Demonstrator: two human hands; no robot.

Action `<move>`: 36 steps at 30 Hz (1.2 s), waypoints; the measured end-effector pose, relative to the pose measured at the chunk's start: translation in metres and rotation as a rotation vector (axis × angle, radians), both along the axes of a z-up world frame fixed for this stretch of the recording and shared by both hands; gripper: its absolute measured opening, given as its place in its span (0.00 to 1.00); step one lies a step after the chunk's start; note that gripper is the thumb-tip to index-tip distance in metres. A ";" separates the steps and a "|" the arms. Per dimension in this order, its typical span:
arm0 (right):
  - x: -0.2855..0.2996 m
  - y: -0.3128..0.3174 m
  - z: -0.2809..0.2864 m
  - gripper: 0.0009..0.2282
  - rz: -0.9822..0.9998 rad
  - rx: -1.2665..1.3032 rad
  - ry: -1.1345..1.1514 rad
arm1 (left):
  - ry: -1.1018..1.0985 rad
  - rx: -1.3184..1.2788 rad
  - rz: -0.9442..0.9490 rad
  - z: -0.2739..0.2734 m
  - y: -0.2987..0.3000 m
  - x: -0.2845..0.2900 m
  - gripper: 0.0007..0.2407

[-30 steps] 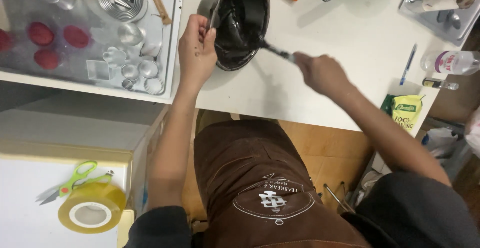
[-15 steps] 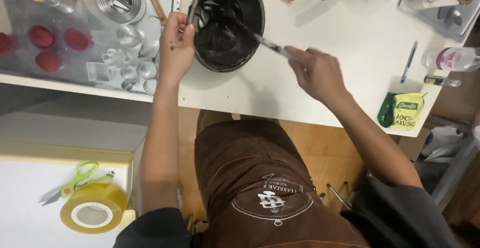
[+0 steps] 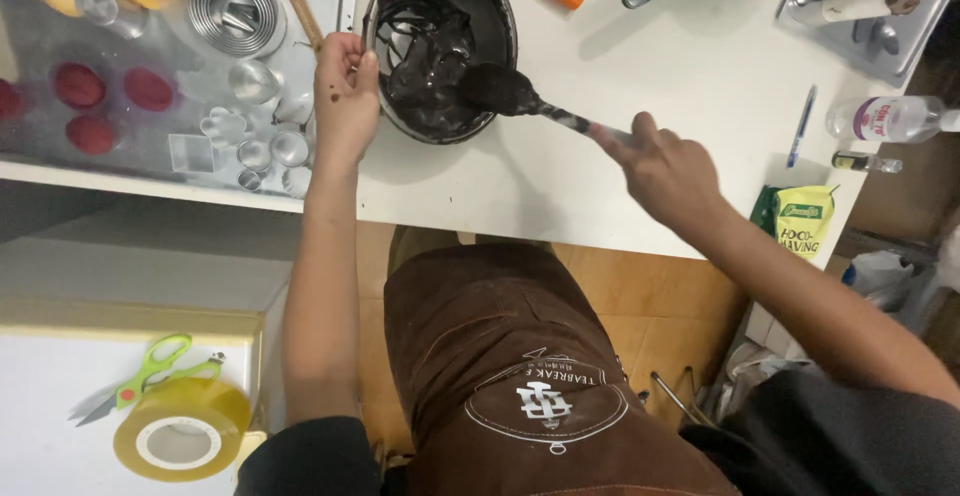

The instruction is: Melt chocolate in a pot using an induction stove, stir with a spatula, and monitor temperature with an infrared thermometer.

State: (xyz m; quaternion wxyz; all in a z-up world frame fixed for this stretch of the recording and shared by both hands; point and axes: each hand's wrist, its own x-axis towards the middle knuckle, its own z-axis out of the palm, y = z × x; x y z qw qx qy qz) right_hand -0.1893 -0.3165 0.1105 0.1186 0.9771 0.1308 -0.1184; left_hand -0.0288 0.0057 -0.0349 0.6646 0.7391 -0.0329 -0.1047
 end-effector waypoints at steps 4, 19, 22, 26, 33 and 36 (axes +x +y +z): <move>0.002 -0.010 0.026 0.20 0.067 -0.068 -0.005 | -0.032 0.067 -0.007 0.017 -0.005 0.001 0.04; 0.027 -0.015 -0.020 0.15 -0.587 0.729 0.363 | 0.050 0.022 -0.013 0.004 0.000 0.000 0.04; 0.025 -0.009 -0.062 0.14 -0.684 0.775 0.313 | 0.059 0.023 0.004 0.000 0.002 0.000 0.05; 0.018 -0.007 -0.032 0.12 -0.706 0.582 0.283 | 0.004 0.009 0.028 0.004 -0.003 -0.006 0.04; 0.016 -0.022 0.009 0.11 -0.697 0.318 0.344 | -0.022 -0.030 0.004 0.017 -0.012 -0.007 0.04; 0.021 -0.020 0.027 0.11 -0.664 0.265 0.336 | -0.011 0.150 0.012 0.026 -0.017 -0.005 0.03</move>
